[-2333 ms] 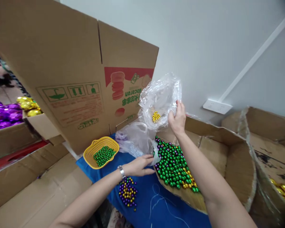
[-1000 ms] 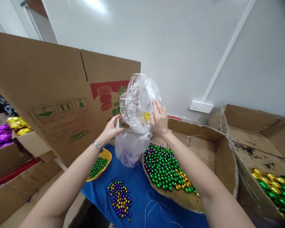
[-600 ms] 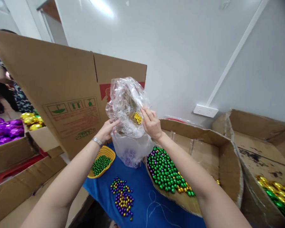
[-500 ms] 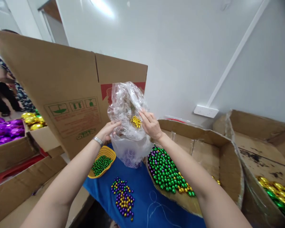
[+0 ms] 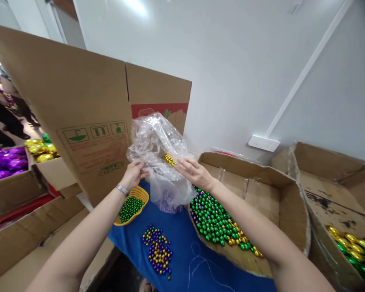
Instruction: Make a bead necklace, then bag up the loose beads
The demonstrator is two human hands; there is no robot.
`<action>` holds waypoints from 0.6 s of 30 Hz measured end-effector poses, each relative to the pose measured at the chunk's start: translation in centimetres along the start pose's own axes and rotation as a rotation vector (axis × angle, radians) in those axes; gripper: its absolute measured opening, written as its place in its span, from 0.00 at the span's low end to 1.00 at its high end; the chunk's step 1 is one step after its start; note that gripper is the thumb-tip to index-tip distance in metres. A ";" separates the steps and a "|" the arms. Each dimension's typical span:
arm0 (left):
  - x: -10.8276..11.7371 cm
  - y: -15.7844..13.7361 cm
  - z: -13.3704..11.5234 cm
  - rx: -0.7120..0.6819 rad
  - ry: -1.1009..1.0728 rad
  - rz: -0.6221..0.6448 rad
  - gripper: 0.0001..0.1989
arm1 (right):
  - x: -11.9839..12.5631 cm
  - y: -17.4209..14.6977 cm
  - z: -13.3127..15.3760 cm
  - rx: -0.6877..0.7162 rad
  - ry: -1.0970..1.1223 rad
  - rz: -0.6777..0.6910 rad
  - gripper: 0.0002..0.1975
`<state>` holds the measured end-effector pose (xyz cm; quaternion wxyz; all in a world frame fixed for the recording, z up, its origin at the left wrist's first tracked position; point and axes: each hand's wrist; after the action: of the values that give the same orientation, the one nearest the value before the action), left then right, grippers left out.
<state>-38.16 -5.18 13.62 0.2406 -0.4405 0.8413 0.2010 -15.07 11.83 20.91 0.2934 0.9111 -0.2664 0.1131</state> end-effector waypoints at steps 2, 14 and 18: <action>0.3 -0.8 0.2 0.026 0.018 0.055 0.12 | 0.5 0.0 0.7 0.047 -0.025 -0.001 0.20; 2.3 -2.7 -2.6 0.071 -0.104 0.244 0.21 | 2.2 -1.1 2.7 0.257 -0.110 0.049 0.19; 3.3 -3.2 -2.8 0.020 -0.103 0.396 0.29 | 2.9 -1.2 3.9 0.311 -0.058 0.052 0.18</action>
<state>-37.77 -10.56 13.52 0.2433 -0.2531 0.9000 0.2585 -11.81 9.12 18.31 0.1378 0.9413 -0.2774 0.1343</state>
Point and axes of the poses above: each hand's wrist, its own y-axis towards the middle knuckle, its own x-axis out of the back of the hand, z = x × y, and after that the axes turned 4 degrees about -y, right-handed
